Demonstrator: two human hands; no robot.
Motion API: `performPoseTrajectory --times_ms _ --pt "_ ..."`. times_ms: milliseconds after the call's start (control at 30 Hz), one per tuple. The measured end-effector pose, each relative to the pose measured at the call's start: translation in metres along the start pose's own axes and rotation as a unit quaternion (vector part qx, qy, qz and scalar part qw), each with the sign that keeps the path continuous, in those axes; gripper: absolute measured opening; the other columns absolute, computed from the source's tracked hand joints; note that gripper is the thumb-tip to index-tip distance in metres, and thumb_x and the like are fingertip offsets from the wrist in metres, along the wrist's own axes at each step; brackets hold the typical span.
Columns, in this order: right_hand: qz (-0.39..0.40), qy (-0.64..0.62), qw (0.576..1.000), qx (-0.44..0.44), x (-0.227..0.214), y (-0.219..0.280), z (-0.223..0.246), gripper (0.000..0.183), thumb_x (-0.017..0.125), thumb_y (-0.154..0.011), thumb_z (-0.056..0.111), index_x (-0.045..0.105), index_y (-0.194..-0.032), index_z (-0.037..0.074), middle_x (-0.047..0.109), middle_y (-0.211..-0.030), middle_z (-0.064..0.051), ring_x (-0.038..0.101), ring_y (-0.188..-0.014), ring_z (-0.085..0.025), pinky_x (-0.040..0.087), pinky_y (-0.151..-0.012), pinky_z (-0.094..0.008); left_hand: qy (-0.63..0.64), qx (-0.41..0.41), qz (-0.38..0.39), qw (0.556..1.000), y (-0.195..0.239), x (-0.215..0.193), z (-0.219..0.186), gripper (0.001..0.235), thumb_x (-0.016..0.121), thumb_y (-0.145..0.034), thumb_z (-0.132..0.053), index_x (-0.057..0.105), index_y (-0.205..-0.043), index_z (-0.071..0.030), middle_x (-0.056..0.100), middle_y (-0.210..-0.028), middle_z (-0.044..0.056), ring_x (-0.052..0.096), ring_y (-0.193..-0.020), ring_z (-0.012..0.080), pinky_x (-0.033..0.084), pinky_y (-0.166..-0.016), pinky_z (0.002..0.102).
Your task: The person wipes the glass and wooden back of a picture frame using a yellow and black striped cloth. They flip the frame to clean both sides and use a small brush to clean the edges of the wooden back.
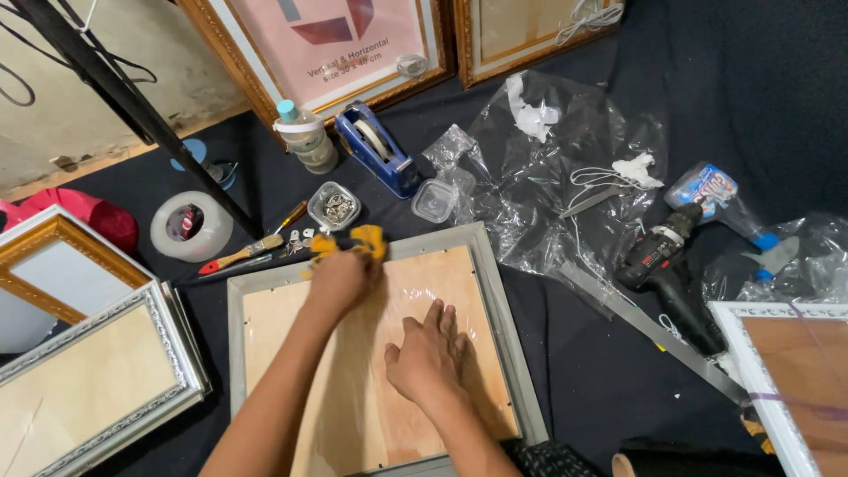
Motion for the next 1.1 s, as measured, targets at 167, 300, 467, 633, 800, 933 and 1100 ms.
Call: performPoseTrajectory --times_ms 167,300,467,633,800,933,1100 --pt "0.02 -0.004 1.0 0.011 -0.012 0.007 0.004 0.058 0.052 -0.098 0.03 0.039 -0.151 0.011 -0.002 -0.171 -0.022 -0.008 -0.159 -0.042 0.008 -0.124 -0.064 0.134 0.105 0.057 0.984 -0.029 -0.023 -0.13 0.054 0.043 -0.102 -0.039 0.047 -0.151 -0.017 0.065 -0.114 0.022 0.062 -0.099 0.0458 0.051 -0.079 0.059" --pt "0.024 -0.092 0.994 0.057 -0.004 -0.001 -0.008 0.094 0.054 -0.099 0.025 -0.013 -0.162 0.004 -0.01 -0.172 -0.018 -0.015 -0.16 -0.029 -0.004 -0.129 -0.051 0.089 0.188 0.087 0.974 -0.046 -0.006 -0.175 0.051 0.035 -0.105 -0.046 0.061 -0.141 -0.022 0.052 -0.136 0.016 0.056 -0.113 0.0406 0.042 -0.098 0.056" --pt "0.055 -0.061 0.995 0.065 -0.01 0.007 -0.001 0.095 0.059 -0.097 0.026 -0.007 -0.163 0.01 -0.015 -0.172 -0.014 -0.018 -0.16 -0.029 -0.005 -0.129 -0.052 0.034 0.154 0.079 0.984 -0.053 -0.005 -0.166 0.043 0.037 -0.107 -0.042 0.066 -0.133 -0.023 0.062 -0.122 0.015 0.061 -0.107 0.04 0.05 -0.088 0.054" --pt "0.039 -0.009 0.999 0.01 -0.007 0.004 0.0 0.056 0.05 -0.1 0.029 0.038 -0.152 0.012 -0.004 -0.171 -0.021 -0.01 -0.159 -0.041 0.006 -0.126 -0.062 0.03 0.114 0.052 0.992 -0.049 0.01 -0.118 0.041 0.041 -0.108 -0.037 0.072 -0.122 -0.013 0.069 -0.109 0.014 0.066 -0.101 0.038 0.058 -0.077 0.052" --pt "0.022 0.003 1.0 0.01 -0.01 0.005 0.001 0.059 0.051 -0.1 0.038 0.041 -0.153 0.015 0.0 -0.172 -0.018 -0.005 -0.16 -0.038 0.009 -0.125 -0.063 0.027 0.006 0.054 0.998 -0.017 0.004 -0.027 0.038 0.044 -0.104 -0.038 0.069 -0.123 -0.017 0.068 -0.109 0.012 0.068 -0.098 0.0389 0.057 -0.069 0.055" --pt "0.017 0.017 1.0 -0.008 -0.014 0.005 0.001 0.063 0.056 -0.096 0.042 0.047 -0.152 0.014 0.013 -0.171 -0.023 0.007 -0.16 -0.04 0.021 -0.122 -0.064 -0.004 -0.062 0.067 0.996 0.024 -0.021 0.058 0.041 0.045 -0.104 -0.02 0.07 -0.134 -0.03 0.069 -0.129 0.011 0.07 -0.114 0.0364 0.059 -0.095 0.047" --pt "-0.026 0.021 0.999 -0.012 -0.015 0.006 -0.003 0.061 0.058 -0.095 0.041 0.053 -0.148 0.012 0.021 -0.168 -0.025 0.014 -0.159 -0.041 0.028 -0.118 -0.064 -0.034 -0.219 0.092 0.971 0.073 -0.03 0.166 0.04 0.045 -0.101 -0.027 0.073 -0.129 -0.032 0.073 -0.12 0.009 0.073 -0.111 0.0352 0.059 -0.095 0.047"
Point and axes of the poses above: each hand's wrist, its own y-axis away from the middle knuckle, its own x-axis out of the palm, z = x × y, the point moved 8 cm from there along -y, towards the middle knuckle
